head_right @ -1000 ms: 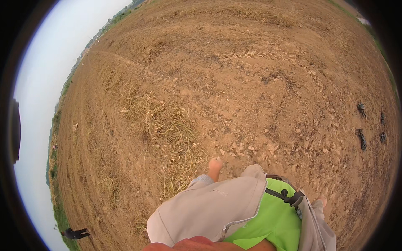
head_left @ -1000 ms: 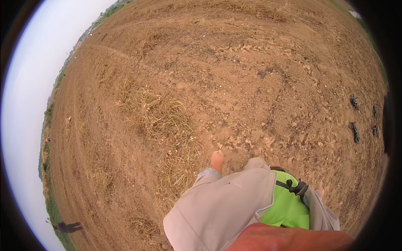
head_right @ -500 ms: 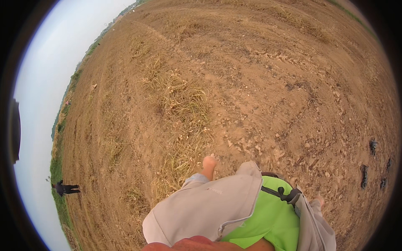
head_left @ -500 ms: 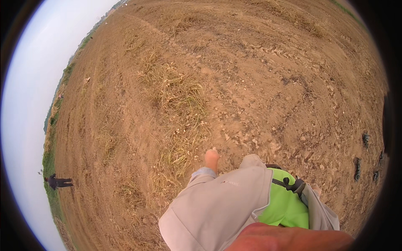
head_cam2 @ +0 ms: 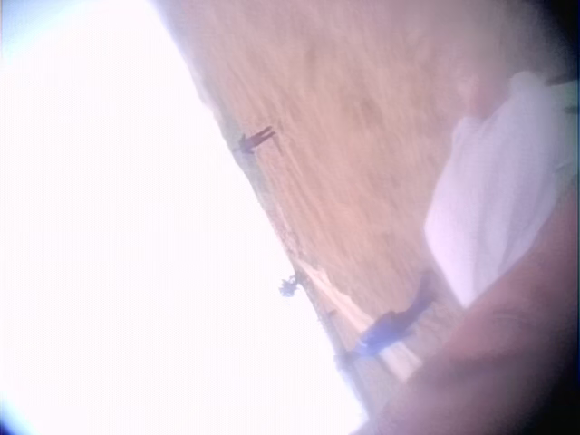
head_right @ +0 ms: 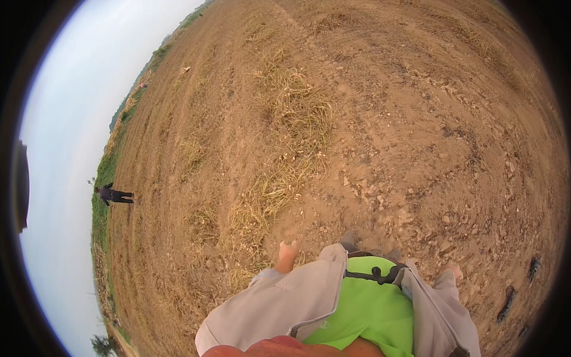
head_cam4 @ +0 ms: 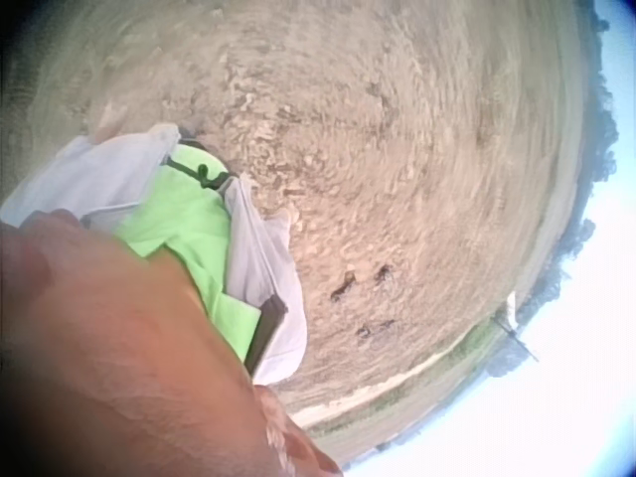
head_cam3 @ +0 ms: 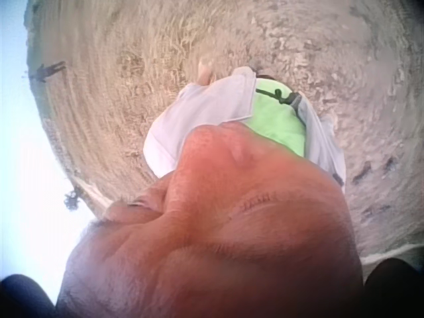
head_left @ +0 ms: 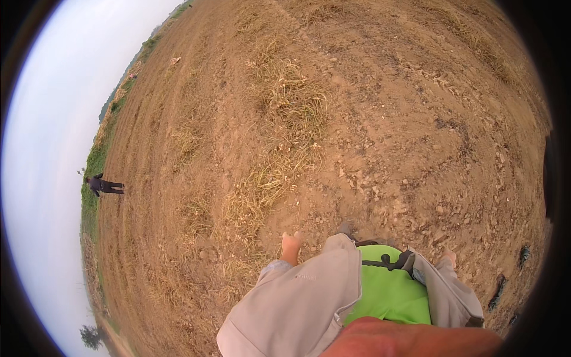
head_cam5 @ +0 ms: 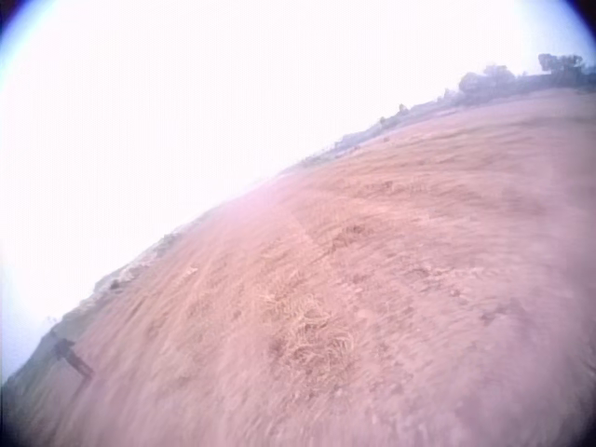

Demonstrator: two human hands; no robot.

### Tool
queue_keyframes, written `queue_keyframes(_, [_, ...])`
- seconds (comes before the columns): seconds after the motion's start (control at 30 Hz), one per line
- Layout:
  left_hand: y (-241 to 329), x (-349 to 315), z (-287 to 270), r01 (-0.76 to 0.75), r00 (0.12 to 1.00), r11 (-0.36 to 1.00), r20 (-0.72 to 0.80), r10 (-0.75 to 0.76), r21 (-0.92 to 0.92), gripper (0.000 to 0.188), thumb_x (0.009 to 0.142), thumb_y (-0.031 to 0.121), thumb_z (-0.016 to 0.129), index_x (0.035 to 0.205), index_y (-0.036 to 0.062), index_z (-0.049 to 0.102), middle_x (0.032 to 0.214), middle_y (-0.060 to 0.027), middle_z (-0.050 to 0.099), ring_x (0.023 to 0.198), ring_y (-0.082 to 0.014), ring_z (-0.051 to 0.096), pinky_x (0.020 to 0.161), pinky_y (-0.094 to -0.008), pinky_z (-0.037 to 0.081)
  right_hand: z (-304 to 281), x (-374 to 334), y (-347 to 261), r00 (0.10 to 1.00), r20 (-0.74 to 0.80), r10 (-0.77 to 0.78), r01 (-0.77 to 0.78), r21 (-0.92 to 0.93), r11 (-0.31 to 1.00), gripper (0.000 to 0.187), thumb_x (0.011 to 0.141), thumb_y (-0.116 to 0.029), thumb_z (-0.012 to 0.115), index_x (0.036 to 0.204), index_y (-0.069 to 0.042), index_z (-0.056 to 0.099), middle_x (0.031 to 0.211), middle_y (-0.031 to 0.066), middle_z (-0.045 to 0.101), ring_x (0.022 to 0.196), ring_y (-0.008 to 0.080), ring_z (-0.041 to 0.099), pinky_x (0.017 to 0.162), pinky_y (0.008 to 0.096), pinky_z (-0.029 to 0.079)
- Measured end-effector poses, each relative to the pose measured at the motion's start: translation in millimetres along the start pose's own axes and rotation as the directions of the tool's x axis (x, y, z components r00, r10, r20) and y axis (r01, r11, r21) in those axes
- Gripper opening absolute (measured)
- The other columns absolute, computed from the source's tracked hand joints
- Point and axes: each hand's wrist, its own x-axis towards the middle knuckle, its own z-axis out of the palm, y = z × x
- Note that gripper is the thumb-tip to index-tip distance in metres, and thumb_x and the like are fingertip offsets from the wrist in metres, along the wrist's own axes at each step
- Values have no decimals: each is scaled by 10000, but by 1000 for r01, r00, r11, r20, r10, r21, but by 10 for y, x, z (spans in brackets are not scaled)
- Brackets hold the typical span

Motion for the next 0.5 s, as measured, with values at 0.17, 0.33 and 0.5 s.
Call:
queue_keyframes(0.17, [-797, -134, -128, -26, 955, 934, 284, -81, 355, 499, 967, 389, 466, 1238, -17, 571, 1117, -257, 654, 1078, -401, 619, 924, -458, 486, -420, 60, -269, 977, 9, 211, -194, 434, 880, 427, 820, -445, 649, 1039, -84, 711, 1058, 145, 703, 996, 310, 659, 845, 395, 509])
queue_keyframes(0.33, [-1112, -201, -98, 124, 974, 973, 162, -156, 194, 557, 1006, 406, 371, 994, -49, 691, 1032, -263, 675, 1034, -399, 635, 884, -462, 498, -622, -295, -888, 993, -52, 108, -94, 213, 972, 399, 808, -409, 656, 976, -53, 716, 1015, 150, 711, 978, 312, 666, 853, 390, 508])
queue_keyframes(0.5, [-1333, -115, -125, 146, 978, 988, 147, -150, 39, 541, 963, 422, 440, 989, -55, 694, 1027, -273, 669, 1020, -396, 641, 878, -455, 496, -681, -361, -1431, 999, -40, -30, 32, 38, 999, 376, 805, -387, 665, 996, -67, 710, 1006, 149, 711, 970, 314, 667, 854, 392, 507])
